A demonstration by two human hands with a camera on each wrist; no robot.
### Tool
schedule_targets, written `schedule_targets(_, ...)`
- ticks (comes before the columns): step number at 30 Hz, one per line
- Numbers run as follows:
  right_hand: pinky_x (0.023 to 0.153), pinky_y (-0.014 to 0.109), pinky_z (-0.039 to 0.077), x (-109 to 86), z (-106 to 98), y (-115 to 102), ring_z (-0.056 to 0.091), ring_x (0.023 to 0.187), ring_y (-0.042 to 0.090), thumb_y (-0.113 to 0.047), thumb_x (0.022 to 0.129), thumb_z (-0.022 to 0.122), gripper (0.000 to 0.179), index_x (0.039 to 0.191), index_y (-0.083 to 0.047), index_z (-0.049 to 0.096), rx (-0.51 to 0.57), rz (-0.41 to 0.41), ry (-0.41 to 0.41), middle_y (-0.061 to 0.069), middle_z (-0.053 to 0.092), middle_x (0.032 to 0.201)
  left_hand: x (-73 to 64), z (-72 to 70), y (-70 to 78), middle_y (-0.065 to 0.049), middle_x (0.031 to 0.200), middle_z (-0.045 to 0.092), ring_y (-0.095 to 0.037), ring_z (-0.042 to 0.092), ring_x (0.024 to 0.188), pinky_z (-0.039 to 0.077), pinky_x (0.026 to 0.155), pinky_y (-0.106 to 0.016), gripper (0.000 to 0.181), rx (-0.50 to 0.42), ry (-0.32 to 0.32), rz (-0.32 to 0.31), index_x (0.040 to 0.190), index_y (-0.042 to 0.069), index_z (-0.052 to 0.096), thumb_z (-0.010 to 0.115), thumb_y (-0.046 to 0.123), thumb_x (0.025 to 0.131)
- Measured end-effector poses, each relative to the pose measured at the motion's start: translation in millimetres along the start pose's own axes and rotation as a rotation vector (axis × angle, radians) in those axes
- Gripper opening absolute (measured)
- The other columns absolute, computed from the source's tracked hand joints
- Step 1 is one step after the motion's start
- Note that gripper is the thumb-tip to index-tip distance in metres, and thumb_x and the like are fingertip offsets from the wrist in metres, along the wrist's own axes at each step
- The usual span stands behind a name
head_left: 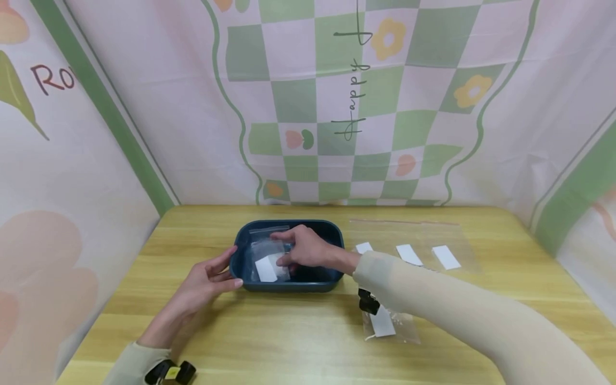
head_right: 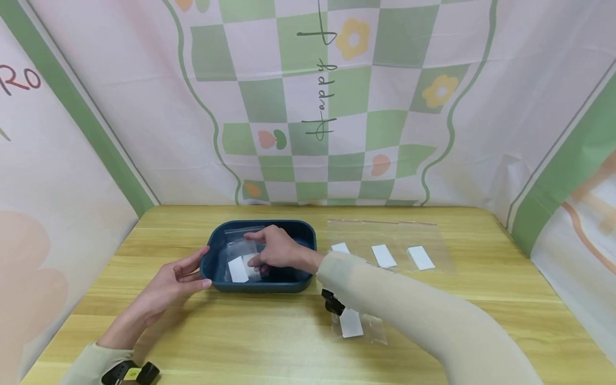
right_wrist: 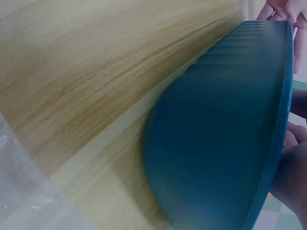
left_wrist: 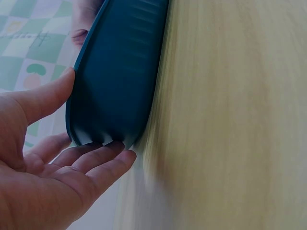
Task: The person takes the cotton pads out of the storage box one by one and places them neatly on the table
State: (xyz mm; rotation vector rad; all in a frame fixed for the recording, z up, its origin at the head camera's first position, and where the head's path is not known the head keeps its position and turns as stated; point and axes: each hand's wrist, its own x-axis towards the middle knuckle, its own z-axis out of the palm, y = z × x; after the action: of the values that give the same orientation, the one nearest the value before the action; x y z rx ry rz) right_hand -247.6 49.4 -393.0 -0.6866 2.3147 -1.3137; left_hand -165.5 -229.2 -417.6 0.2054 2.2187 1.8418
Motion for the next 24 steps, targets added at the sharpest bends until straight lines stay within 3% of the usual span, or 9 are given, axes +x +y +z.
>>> schedule_targets(9, 0.065, 0.033, 0.064, -8.0, -5, -6, 0.072, 0.063, 0.022, 0.0, 0.091, 0.081, 0.071, 0.155, -0.003, 0.051, 0.017, -0.026, -0.016, 0.013, 0.054, 0.155, -1.1, -0.3, 0.0, -0.021, 0.167, 0.029, -0.044, 0.046, 0.142, 0.051, 0.106, -0.037, 0.08, 0.017, -0.003, 0.003, 0.164, 0.008, 0.037, 0.079, 0.007, 0.095)
schedule_targets(16, 0.063, 0.035, 0.064, -15.0, -8, -8, 0.071, 0.061, 0.023, -0.003, 0.093, 0.08, 0.075, 0.159, -0.006, 0.045, 0.007, -0.052, -0.009, 0.016, 0.061, 0.147, -0.9, -0.4, -0.5, -0.021, 0.167, 0.029, -0.044, 0.047, 0.141, 0.05, 0.107, -0.038, 0.08, 0.018, -0.002, 0.007, 0.163, 0.008, 0.037, 0.079, 0.008, 0.095)
schedule_targets(20, 0.067, 0.034, 0.064, -19.3, -13, -10, 0.072, 0.062, 0.024, -0.005, 0.095, 0.08, 0.076, 0.161, -0.008, 0.043, -0.006, -0.059, -0.007, 0.015, 0.077, 0.114, -0.7, -0.6, -0.7, -0.021, 0.166, 0.029, -0.044, 0.047, 0.142, 0.05, 0.107, -0.037, 0.081, 0.014, -0.005, 0.005, 0.164, 0.008, 0.036, 0.079, 0.008, 0.095)
schedule_targets(23, 0.07, 0.035, 0.064, -22.8, -19, -12, 0.073, 0.063, 0.026, -0.005, 0.095, 0.079, 0.078, 0.163, -0.01, 0.04, 0.009, -0.068, -0.014, 0.012, 0.077, 0.078, -0.4, -1.2, -1.2, -0.021, 0.167, 0.029, -0.044, 0.046, 0.142, 0.05, 0.107, -0.037, 0.081, 0.012, -0.004, 0.005, 0.164, 0.008, 0.036, 0.079, 0.007, 0.095)
schedule_targets(24, 0.07, 0.035, 0.064, -23.8, -21, -13, 0.073, 0.063, 0.026, -0.005, 0.095, 0.079, 0.078, 0.163, -0.011, 0.04, 0.018, -0.071, -0.011, 0.01, 0.076, 0.075, -0.4, -1.4, -1.2, -0.021, 0.167, 0.029, -0.043, 0.046, 0.142, 0.05, 0.107, -0.037, 0.081, 0.011, -0.004, 0.005, 0.164, 0.008, 0.036, 0.079, 0.007, 0.095)
